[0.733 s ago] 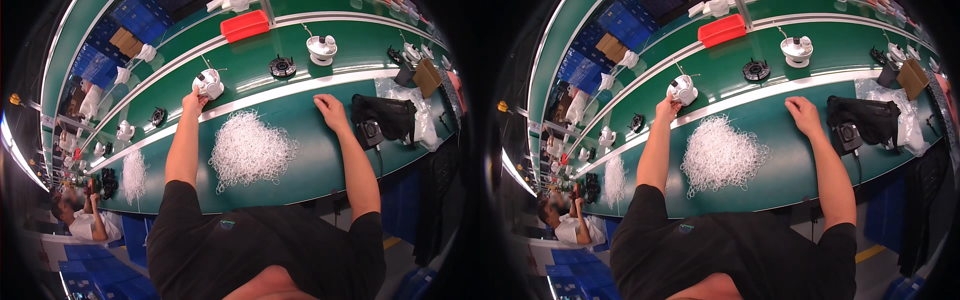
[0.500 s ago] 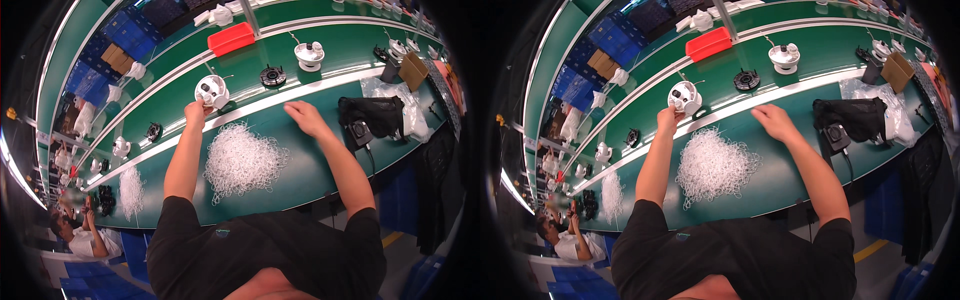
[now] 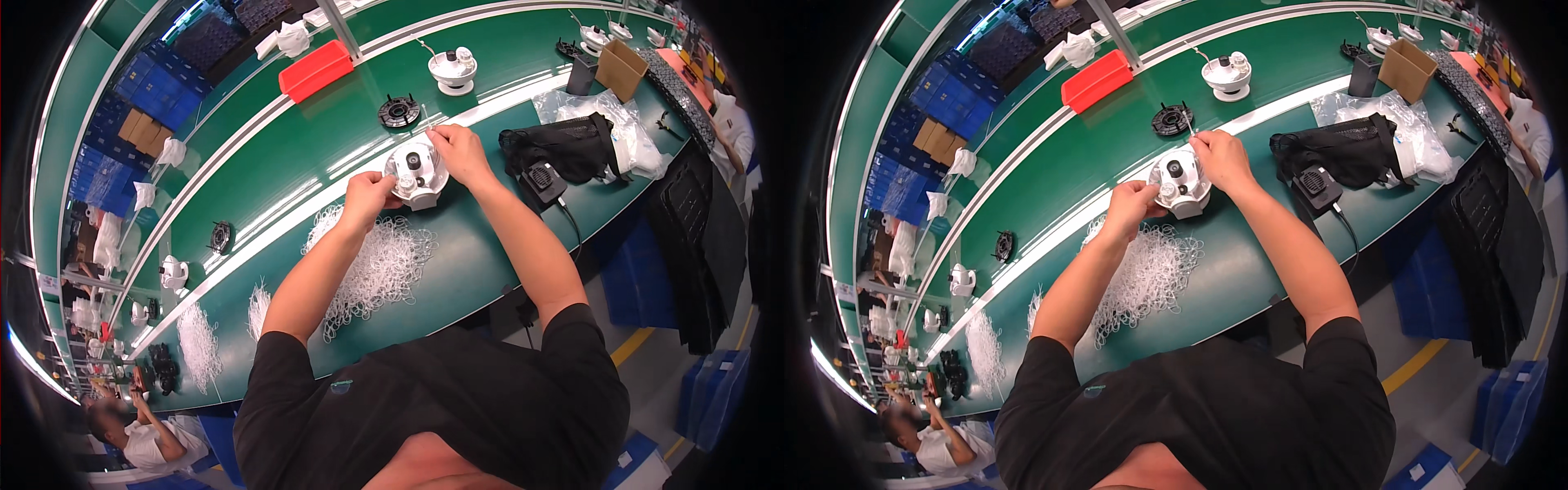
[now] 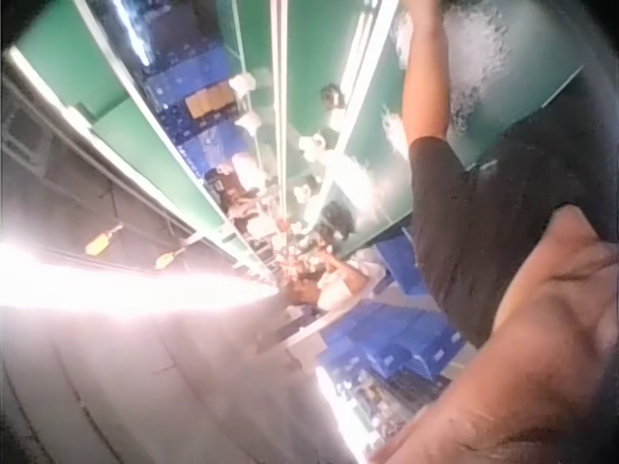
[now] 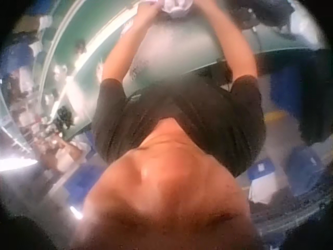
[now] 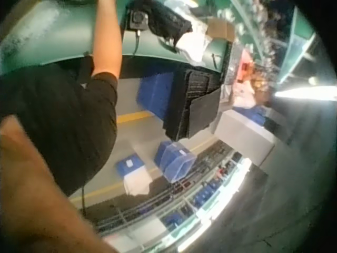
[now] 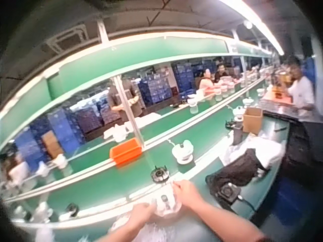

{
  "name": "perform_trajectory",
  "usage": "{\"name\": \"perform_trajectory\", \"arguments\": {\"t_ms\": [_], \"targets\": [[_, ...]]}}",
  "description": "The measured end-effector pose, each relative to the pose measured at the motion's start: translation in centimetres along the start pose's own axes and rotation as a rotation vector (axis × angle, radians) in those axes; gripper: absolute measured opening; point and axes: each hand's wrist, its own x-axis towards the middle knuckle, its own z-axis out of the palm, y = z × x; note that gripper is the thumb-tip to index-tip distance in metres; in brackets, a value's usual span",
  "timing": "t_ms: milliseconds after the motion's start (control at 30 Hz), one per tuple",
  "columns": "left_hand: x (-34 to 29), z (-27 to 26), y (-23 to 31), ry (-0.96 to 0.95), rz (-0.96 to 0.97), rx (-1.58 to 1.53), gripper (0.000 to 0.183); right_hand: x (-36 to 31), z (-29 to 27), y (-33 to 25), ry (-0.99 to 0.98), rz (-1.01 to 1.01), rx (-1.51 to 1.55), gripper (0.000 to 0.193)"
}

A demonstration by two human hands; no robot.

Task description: The person repeatedly picks up small white plastic ties from a pile on a green workbench and inserts them into a white circular device. The person manipulates the ties and the device by hand, performing a repetitive assembly action.

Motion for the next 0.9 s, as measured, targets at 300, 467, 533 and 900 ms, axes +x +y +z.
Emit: {"name": "perform_trajectory", "arguments": {"t_ms": [300,467,533,900], "targets": [[0.3,0.0,0.1,-0.041,0.052,0.014,0.035,0.2,-1.8,0.3,-0.273,0.121,0.339,0.025],[1.3,-0.5,2.7,0.039,0.249,-0.153,0.024,0.2,-2.3,-1.2,-0.389,0.056,0.248,0.025],[1.4,0.1,3.3,0.018,0.287,-0.235,0.025,0.1,-1.8,-1.2,-0.387,-0.009,0.195,0.024],[2.1,2.0,3.7,-0.114,0.313,-0.411,0.022,-0.2,-2.0,-1.6,-0.379,-0.016,0.151,0.022]]}}
